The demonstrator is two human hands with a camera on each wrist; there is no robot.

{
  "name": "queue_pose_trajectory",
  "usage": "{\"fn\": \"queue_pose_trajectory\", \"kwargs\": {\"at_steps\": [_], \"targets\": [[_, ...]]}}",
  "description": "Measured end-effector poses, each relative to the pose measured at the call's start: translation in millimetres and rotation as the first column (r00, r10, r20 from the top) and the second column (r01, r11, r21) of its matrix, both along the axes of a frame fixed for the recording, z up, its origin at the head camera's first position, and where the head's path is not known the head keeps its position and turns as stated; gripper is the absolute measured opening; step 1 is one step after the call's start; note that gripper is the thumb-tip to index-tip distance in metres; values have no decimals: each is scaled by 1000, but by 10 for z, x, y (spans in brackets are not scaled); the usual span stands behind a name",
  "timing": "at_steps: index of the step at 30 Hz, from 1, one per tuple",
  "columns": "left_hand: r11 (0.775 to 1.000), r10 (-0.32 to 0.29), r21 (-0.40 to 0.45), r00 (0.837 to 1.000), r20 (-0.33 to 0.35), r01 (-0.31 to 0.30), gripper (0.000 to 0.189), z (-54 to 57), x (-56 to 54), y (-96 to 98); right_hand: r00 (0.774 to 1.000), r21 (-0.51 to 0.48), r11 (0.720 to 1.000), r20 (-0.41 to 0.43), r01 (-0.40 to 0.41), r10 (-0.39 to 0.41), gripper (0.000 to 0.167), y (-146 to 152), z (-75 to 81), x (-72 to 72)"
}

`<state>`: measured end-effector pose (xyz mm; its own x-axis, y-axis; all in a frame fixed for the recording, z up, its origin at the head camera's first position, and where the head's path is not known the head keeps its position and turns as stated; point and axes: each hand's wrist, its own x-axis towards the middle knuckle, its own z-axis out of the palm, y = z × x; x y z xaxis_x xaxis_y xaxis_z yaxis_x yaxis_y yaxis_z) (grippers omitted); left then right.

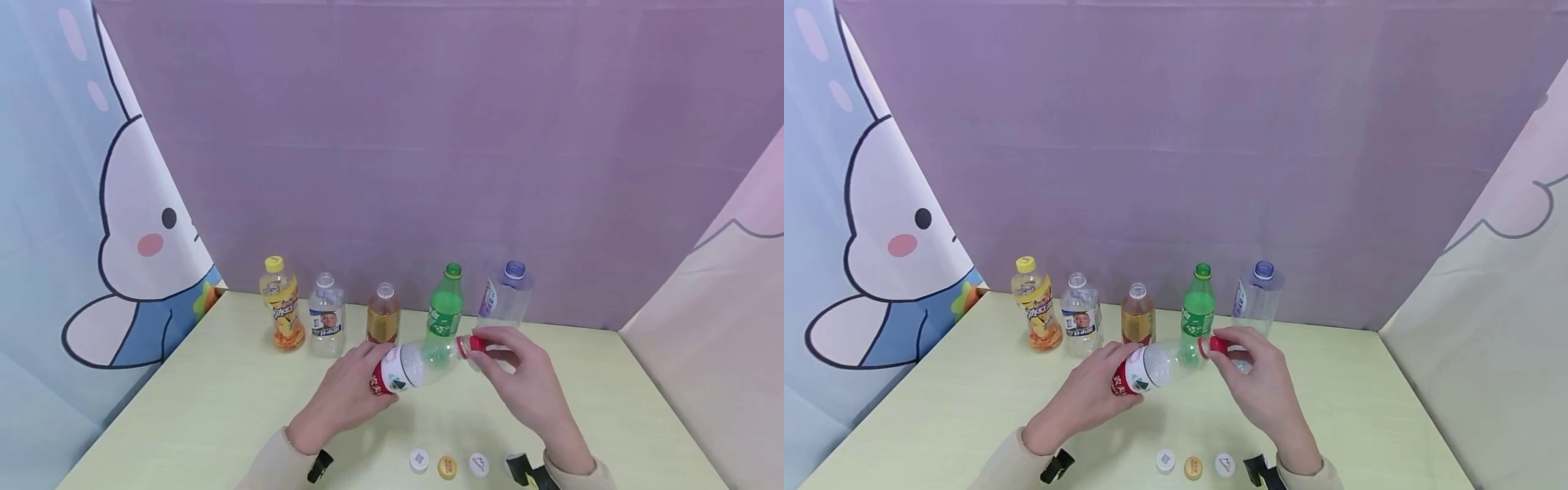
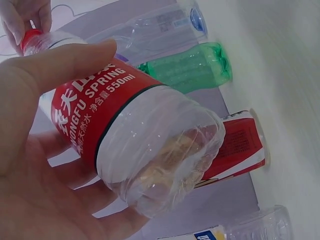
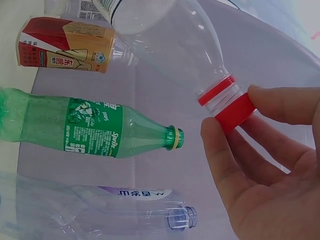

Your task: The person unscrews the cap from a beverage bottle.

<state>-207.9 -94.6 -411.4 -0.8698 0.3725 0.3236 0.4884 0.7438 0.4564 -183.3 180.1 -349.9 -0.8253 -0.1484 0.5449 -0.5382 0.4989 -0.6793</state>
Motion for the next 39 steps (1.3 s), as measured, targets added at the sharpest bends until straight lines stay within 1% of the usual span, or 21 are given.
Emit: {"fn": "queue_pose_trajectory", "kwargs": {"at_steps": [6,11,15,20,24,26,29,32,36,39], "targets": [[999,24,43,999,41,-25,74,24,-4,-18,1000,-3,1000,8,12,-12,33,10,12,14],[994,46,95,998,37,-49,72,37,-10,-33,999,-16,999,9,-40,40,30,3,5,17],[987,66,148,997,25,-69,72,53,-13,-51,998,13,998,14,-66,66,30,-34,-52,12],[967,113,227,994,11,-112,75,89,-7,-88,994,82,993,76,-88,82,29,-120,-189,-12],[952,140,279,990,-16,-130,75,105,-10,-114,986,129,984,129,-123,106,27,-143,-289,-31],[948,148,289,989,-28,-134,75,99,-17,-118,982,156,978,153,-136,112,25,-130,-351,-44],[947,151,293,988,-33,-135,74,93,-26,-125,977,203,971,195,-123,83,24,-99,-473,-70],[945,143,299,990,-18,-131,74,91,-39,-128,966,242,964,254,-107,44,24,-63,-595,-89],[941,130,315,991,9,-126,73,99,-41,-129,949,296,945,312,-138,41,25,-10,-744,-108],[938,127,321,992,22,-128,73,105,-33,-130,943,342,925,329,-166,48,26,34,-833,-115]]}}
